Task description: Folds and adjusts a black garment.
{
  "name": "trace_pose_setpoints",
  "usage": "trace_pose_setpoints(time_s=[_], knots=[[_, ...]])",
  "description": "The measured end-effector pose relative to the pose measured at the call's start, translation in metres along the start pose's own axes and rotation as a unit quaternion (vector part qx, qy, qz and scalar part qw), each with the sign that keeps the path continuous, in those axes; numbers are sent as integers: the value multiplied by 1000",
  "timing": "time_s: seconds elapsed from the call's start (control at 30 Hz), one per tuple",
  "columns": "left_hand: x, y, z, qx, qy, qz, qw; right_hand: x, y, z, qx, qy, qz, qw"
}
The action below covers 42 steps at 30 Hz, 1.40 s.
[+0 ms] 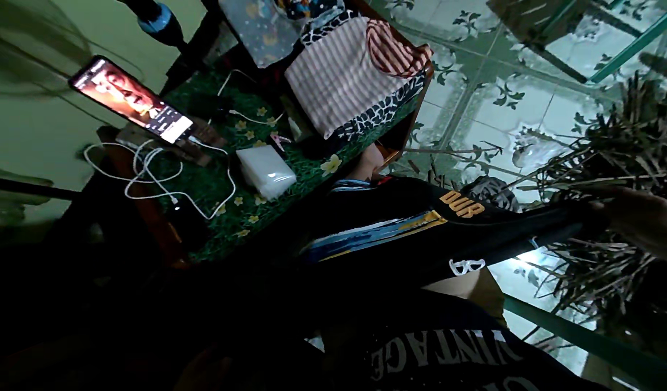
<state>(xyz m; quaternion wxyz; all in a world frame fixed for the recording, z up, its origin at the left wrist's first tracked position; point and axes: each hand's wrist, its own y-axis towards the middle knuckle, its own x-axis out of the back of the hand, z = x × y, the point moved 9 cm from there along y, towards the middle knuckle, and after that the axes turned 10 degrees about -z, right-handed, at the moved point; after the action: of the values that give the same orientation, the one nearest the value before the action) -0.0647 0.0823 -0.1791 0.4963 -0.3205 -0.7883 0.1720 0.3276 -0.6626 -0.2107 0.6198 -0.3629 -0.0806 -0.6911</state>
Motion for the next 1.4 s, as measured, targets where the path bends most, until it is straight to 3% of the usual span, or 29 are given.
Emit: trace_pose_setpoints(time_s=[0.17,0.27,0.33,0.4,0.47,0.53,0.63,0.83,1.03,1.2,1.4], knots=[[-10,4,-11,-57,29,48,997,5,4,-9,11,16,10,1000],[-32,-4,-42,-46,267,134,953,-10,2,-9,-4,-71,22,997],[-46,13,-39,-157,336,129,919,-26,3,-13,-13,-136,48,989],[-58,37,-37,-171,311,80,932,-43,6,-16,3,-196,85,977],[-74,51,-50,-213,191,52,957,-60,11,-16,33,-234,114,965],[-105,58,-82,-295,127,99,942,-80,7,3,59,-216,124,967],[-145,51,-129,-367,139,110,913,-124,-10,50,115,-152,156,969],[-193,55,-163,-411,89,99,902,-210,-42,120,228,-95,206,947],[-192,72,-162,-407,74,65,908,-251,-48,136,282,-128,154,938],[-169,82,-163,-413,4,45,909,-258,-43,140,289,-90,122,945],[-176,81,-173,-375,101,59,920,-263,-33,130,267,-71,140,951]])
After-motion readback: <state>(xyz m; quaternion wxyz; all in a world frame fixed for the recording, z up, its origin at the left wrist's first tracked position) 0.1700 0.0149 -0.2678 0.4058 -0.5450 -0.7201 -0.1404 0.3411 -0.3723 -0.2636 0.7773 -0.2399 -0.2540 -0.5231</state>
